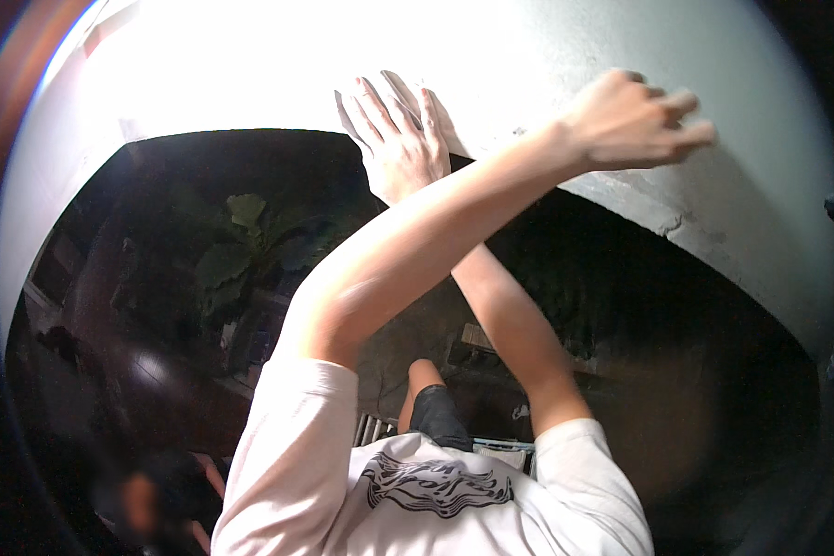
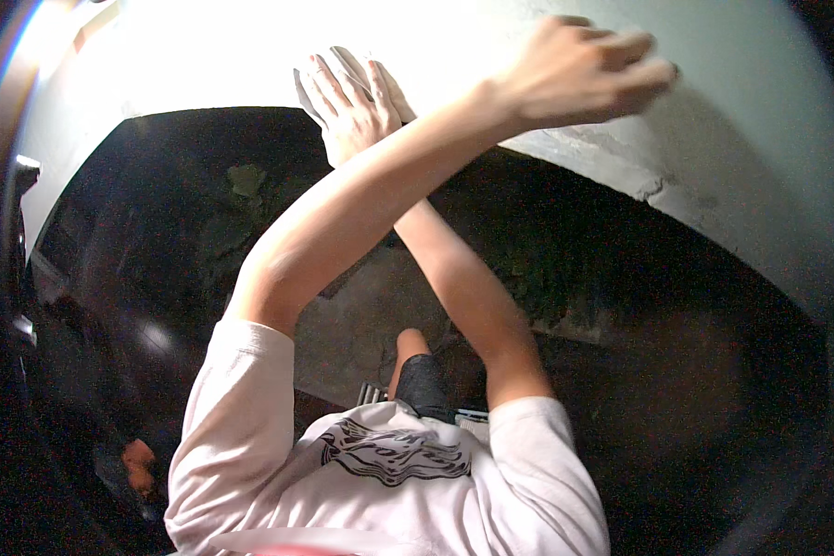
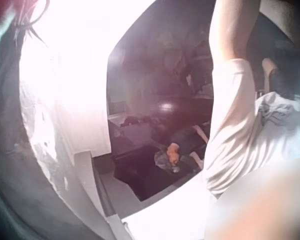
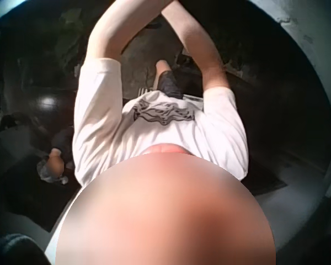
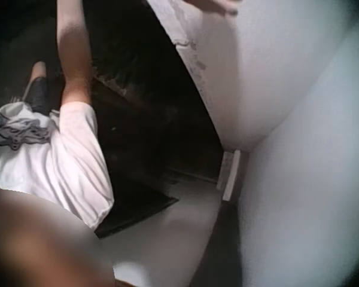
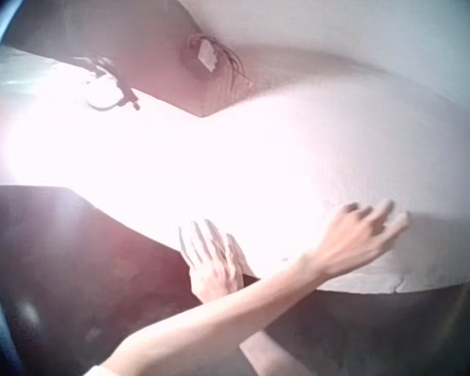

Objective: The person smooths a white wall surface using a small rectangular tool held in the right hand while occasionally holding a cylindrical object in the left hand. The person repeatedly rubs the tool along the wall to flatten or even the surface.

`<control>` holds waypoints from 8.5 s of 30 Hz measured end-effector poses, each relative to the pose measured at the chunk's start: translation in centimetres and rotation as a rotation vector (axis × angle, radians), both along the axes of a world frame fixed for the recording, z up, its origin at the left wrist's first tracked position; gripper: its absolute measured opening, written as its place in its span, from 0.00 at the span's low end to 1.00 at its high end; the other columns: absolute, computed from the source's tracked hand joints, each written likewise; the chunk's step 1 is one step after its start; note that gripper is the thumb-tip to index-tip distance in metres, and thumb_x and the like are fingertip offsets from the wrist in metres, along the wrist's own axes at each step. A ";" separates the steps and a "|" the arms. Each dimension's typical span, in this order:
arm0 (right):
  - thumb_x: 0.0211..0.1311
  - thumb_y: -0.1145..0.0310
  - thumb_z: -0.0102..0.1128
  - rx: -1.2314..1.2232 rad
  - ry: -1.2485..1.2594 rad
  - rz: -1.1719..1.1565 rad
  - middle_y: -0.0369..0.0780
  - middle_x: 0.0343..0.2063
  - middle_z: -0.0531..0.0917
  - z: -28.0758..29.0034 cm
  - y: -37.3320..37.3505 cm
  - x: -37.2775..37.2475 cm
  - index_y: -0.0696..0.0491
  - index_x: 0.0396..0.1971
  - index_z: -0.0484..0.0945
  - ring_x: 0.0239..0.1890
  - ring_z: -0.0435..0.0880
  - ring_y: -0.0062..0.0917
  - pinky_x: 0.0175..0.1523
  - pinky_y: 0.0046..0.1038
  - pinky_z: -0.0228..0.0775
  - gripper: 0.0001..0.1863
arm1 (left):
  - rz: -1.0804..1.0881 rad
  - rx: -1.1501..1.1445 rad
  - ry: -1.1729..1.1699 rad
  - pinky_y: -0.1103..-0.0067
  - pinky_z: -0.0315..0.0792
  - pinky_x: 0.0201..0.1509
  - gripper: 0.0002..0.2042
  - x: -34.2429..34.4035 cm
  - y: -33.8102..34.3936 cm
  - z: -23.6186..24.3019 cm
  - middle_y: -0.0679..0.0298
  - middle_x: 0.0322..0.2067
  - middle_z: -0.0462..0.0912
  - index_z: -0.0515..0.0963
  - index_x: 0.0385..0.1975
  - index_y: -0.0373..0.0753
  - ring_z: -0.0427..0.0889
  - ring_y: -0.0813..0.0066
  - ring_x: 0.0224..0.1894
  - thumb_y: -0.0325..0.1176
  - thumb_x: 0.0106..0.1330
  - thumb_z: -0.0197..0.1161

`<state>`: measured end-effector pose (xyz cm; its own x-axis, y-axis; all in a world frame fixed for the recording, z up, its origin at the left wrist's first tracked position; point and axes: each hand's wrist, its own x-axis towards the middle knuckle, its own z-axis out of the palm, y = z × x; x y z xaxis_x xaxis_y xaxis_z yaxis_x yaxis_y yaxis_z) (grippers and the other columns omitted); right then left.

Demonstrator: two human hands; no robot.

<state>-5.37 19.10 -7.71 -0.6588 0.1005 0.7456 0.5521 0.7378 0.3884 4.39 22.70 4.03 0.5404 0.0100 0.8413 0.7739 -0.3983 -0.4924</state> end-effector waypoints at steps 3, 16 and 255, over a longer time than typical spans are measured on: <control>0.68 0.56 0.46 -0.051 -0.045 -0.024 0.33 0.73 0.48 1.0 -1.5 -1.8 0.42 0.71 0.50 0.75 0.44 0.26 0.73 0.54 0.30 0.33 | 0.083 0.094 0.048 0.70 0.80 0.39 0.16 -1.0 2.0 3.3 0.66 0.39 0.77 0.64 0.52 0.55 0.83 0.68 0.38 0.47 0.67 0.52; 0.58 0.76 0.52 -0.070 0.264 0.333 0.40 0.70 0.57 3.7 -3.5 -1.2 0.47 0.71 0.52 0.72 0.55 0.32 0.73 0.50 0.41 0.39 | -0.020 0.285 0.086 0.73 0.79 0.39 0.12 -1.5 4.0 3.9 0.67 0.28 0.77 0.70 0.37 0.47 0.82 0.69 0.35 0.47 0.63 0.57; 0.64 0.57 0.53 -0.186 0.124 -0.103 0.36 0.69 0.62 -1.3 1.0 9.4 0.42 0.67 0.62 0.73 0.52 0.35 0.73 0.55 0.27 0.31 | -0.201 -0.399 -1.211 0.86 0.66 0.11 0.17 -22.5 -10.0 -7.5 0.62 0.12 0.80 0.78 0.18 0.38 0.76 0.82 0.10 0.40 0.68 0.62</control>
